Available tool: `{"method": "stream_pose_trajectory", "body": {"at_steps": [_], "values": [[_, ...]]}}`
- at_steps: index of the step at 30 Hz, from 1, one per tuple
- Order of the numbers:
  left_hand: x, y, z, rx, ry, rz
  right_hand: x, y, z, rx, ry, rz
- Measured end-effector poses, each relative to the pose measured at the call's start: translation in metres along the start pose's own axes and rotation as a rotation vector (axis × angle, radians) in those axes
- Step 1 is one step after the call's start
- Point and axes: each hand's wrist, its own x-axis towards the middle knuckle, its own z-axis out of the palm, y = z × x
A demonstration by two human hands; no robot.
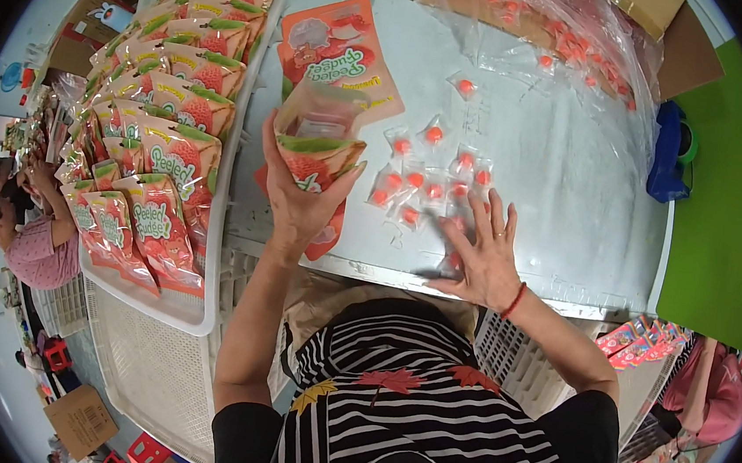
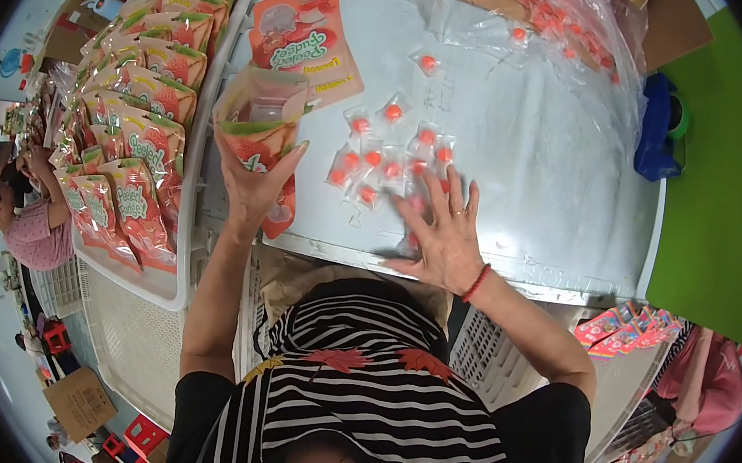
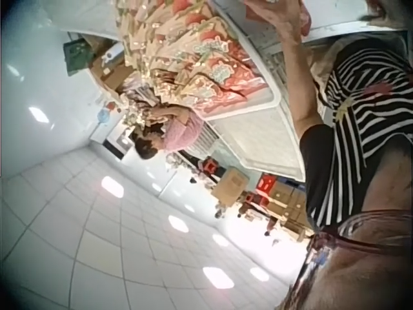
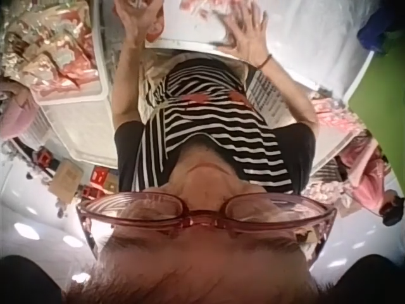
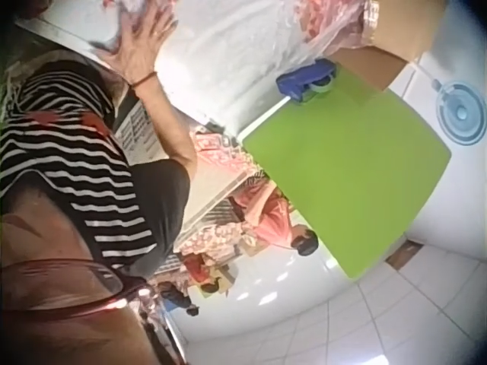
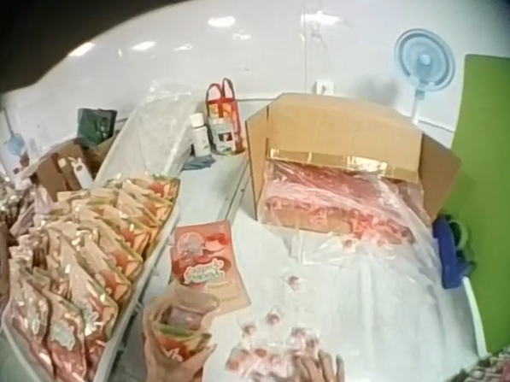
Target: Packaging individual pieces of candy into branded pouches.
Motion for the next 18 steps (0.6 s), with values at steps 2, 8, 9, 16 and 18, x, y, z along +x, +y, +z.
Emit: {"method": "stream_pose_trajectory", "body": {"at_steps": [2,8,9,16,18], "values": [[-0.006,0.001,-0.002,0.068,-0.003,-0.001,0.005,0.005,0.015,-0.105,0.077,0.044],[-0.01,0.012,-0.005,0.163,-0.062,0.161,0.057,0.034,0.021,-0.11,0.176,0.053],[-0.011,0.012,-0.006,0.166,-0.059,0.164,0.064,0.037,0.021,-0.11,0.195,0.064],[-0.015,0.002,0.001,0.314,-0.097,0.199,0.091,0.06,0.023,-0.049,0.371,-0.012],[-0.012,0.001,0.006,0.37,-0.117,0.246,0.091,0.07,0.024,-0.058,0.397,0.021]]}}
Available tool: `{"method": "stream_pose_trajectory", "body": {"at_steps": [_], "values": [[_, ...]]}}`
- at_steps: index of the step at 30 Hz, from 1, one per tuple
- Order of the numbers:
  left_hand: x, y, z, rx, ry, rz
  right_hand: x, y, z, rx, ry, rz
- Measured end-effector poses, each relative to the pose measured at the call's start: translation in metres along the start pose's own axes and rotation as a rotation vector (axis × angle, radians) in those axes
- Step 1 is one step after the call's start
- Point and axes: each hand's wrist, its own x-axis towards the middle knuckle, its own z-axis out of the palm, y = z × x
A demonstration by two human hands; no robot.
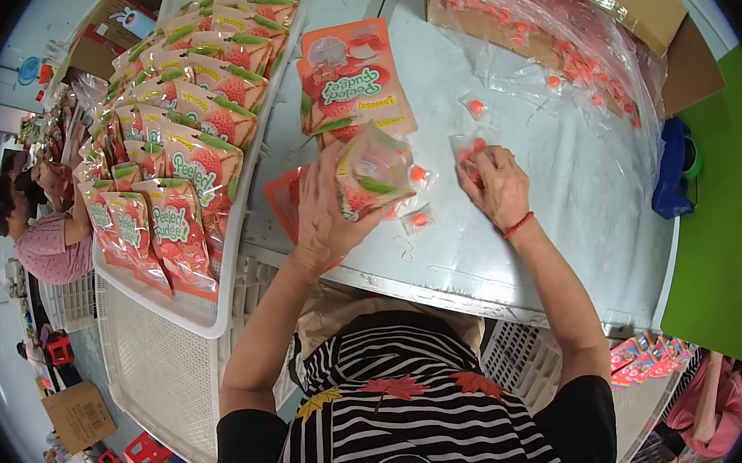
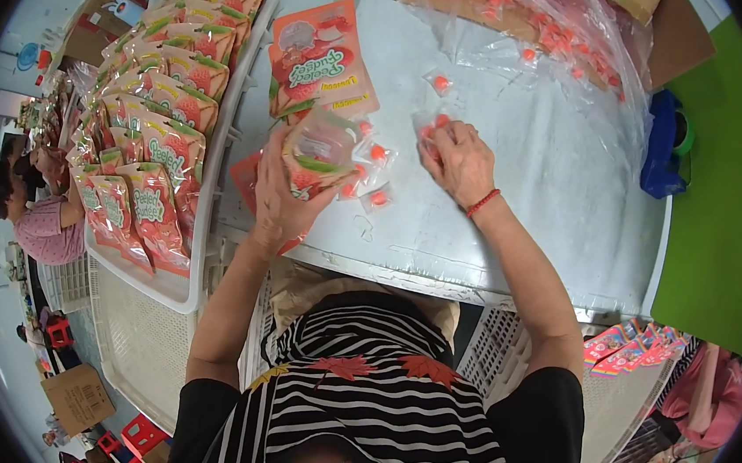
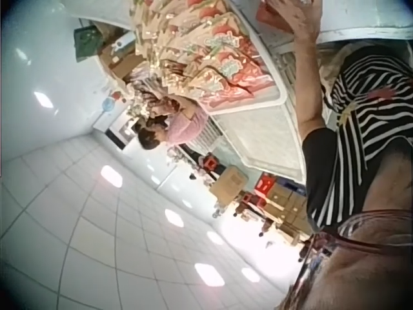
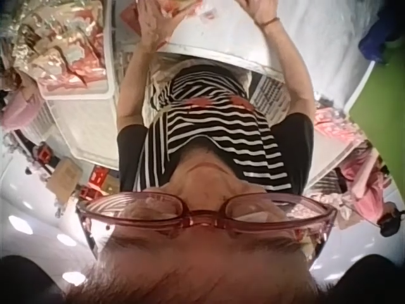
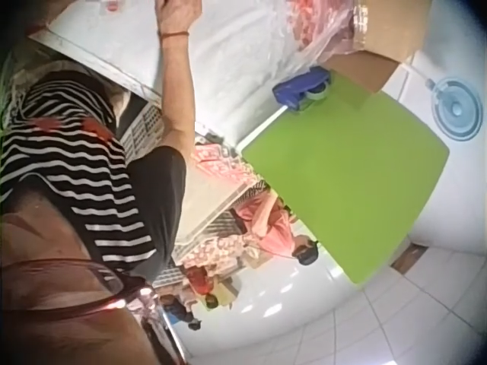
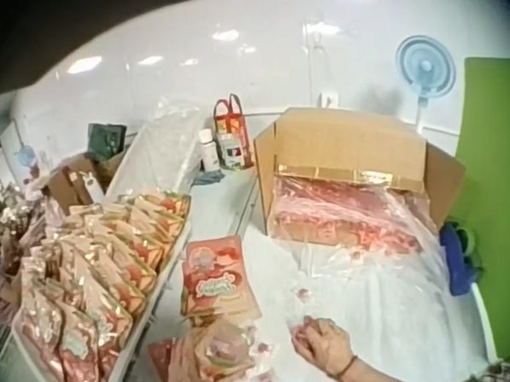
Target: Packaging individual pieces of candy into branded pouches.
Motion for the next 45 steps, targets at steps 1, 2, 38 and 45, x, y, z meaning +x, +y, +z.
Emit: {"method": "stream_pose_trajectory", "body": {"at_steps": [1,2,38,45], "values": [[0.002,0.0,0.002,0.055,-0.02,0.046,0.001,0.004,0.001,-0.015,0.022,0.034],[0.003,-0.001,0.004,0.056,-0.017,0.048,0.01,0.004,-0.001,0.04,0.124,0.004],[0.016,0.02,0.034,-0.47,0.038,-0.185,0.102,-0.095,-0.064,0.74,0.149,0.195],[0.013,0.006,-0.023,-0.564,0.186,-0.342,0.053,0.038,0.011,0.094,0.102,0.112]]}}
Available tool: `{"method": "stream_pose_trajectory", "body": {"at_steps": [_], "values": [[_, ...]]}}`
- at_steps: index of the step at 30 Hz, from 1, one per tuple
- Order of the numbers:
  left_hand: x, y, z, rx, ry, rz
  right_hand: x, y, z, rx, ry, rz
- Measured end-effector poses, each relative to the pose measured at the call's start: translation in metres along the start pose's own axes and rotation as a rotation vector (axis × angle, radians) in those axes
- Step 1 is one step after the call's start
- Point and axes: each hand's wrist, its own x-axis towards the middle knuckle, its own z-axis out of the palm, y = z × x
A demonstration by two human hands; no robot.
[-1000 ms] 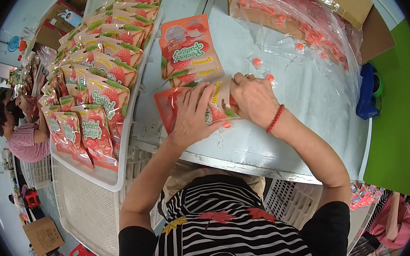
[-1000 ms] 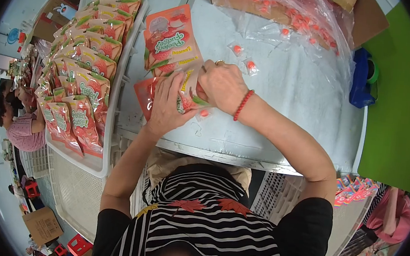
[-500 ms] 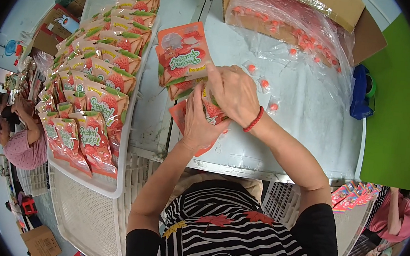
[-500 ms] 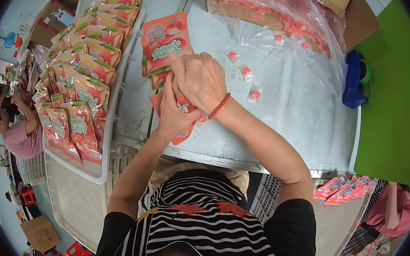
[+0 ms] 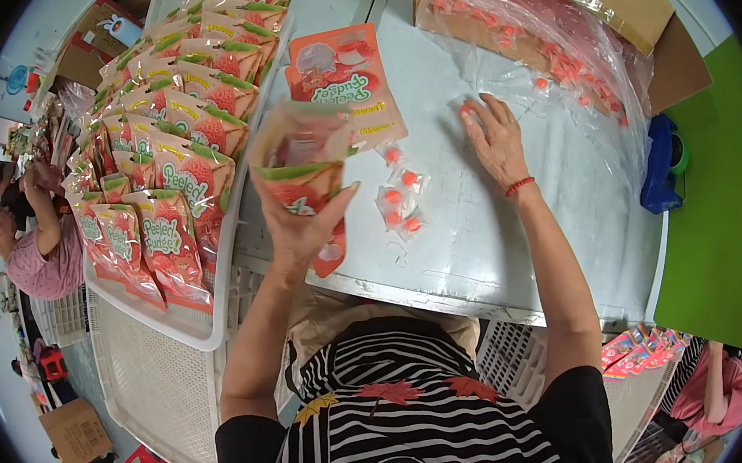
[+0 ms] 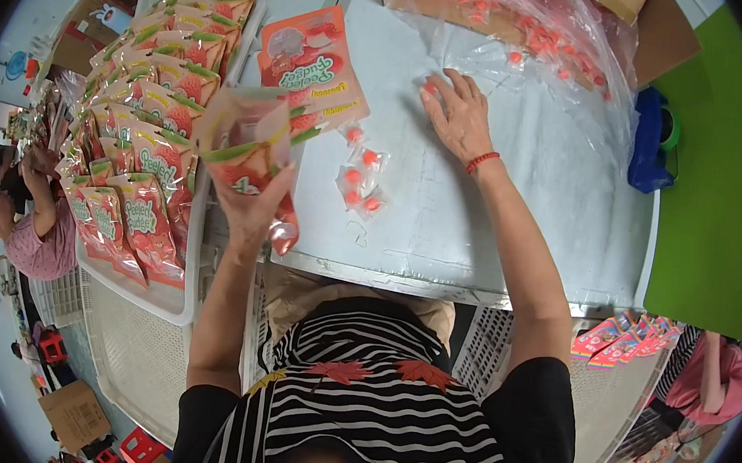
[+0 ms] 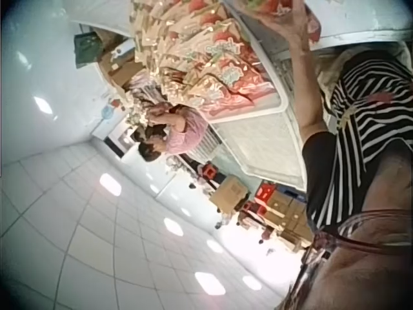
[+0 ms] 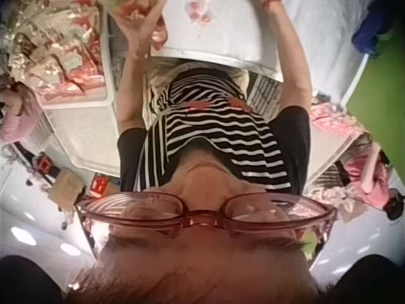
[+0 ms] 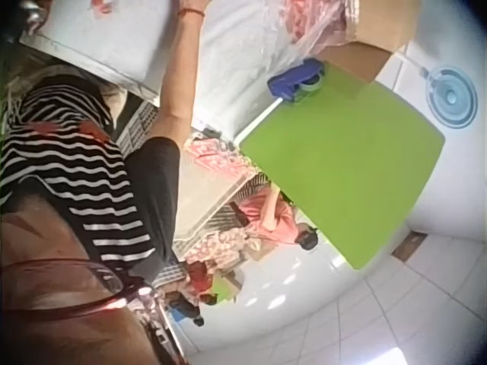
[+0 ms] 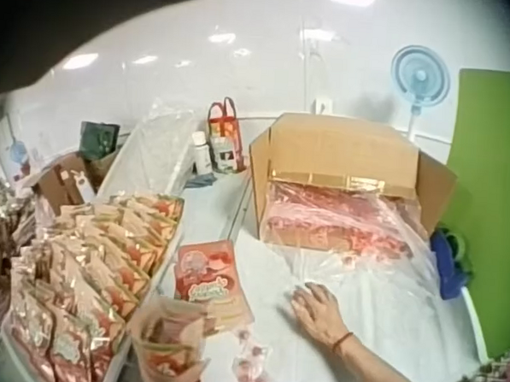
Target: Packaging individual pieces of candy into branded pouches.
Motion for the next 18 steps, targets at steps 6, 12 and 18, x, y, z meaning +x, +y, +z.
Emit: {"method": "stream_pose_trajectory", "body": {"at_steps": [6,12,18], "values": [[-0.028,-0.024,-0.035,0.245,0.078,0.027,-0.006,-0.036,0.014,0.185,-0.262,-0.039],[-0.052,-0.03,-0.043,0.322,0.085,0.06,-0.043,-0.109,0.007,-0.039,-0.377,-0.085],[-0.048,-0.023,-0.034,0.273,0.029,0.11,-0.051,-0.126,0.031,-0.152,-0.375,-0.142]]}}
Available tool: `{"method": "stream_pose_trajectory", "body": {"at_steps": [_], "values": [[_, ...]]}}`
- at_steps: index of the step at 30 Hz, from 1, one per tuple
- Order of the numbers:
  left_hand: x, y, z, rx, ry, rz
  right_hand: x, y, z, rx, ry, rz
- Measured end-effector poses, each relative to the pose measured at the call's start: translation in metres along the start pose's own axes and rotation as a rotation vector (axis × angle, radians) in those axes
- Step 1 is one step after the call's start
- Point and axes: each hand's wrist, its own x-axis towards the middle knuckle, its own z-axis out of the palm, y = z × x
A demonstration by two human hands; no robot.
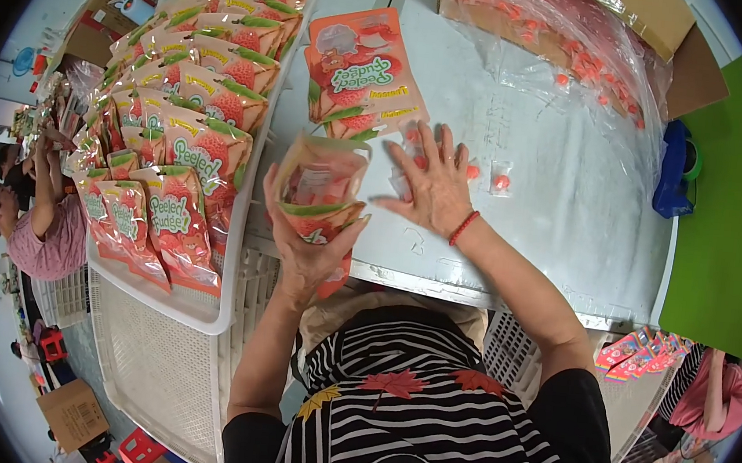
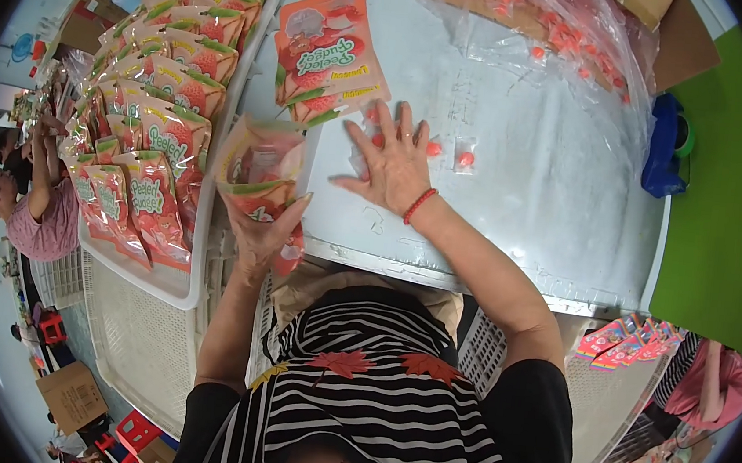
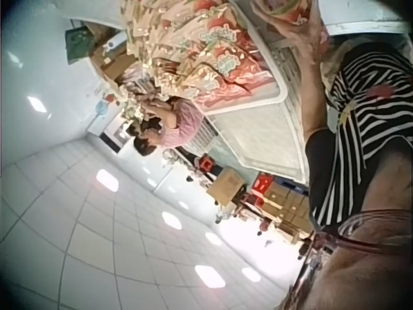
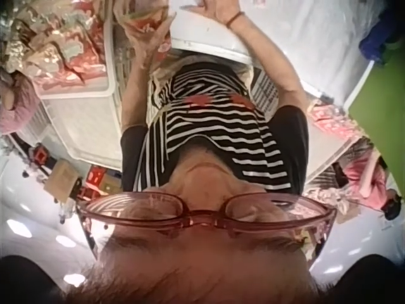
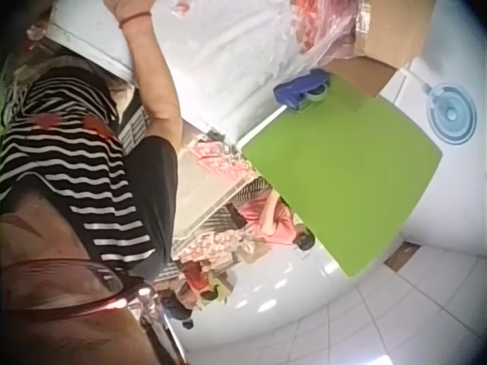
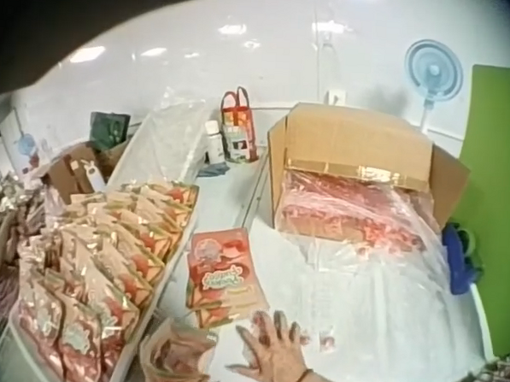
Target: Packaging individual pieces of candy into branded pouches.
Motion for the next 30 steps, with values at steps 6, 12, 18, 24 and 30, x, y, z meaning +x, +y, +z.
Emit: {"method": "stream_pose_trajectory", "body": {"at_steps": [6,12,18,24,30], "values": [[0.018,0.019,0.019,-0.019,-0.017,0.064,0.013,0.012,0.012,-0.002,0.228,-0.046],[0.03,0.011,0.036,0.165,-0.059,0.16,0.027,0.031,-0.006,0.389,0.345,0.168],[0.032,0.004,0.036,0.294,-0.123,0.241,0.041,0.01,-0.109,0.634,0.202,-0.131],[0.025,0.013,0.051,0.089,-0.257,0.169,0.047,-0.023,-0.113,0.34,0.145,-0.147],[0.023,0.023,0.062,-0.095,-0.289,0.05,0.058,-0.039,-0.113,0.431,0.183,0.096]]}}
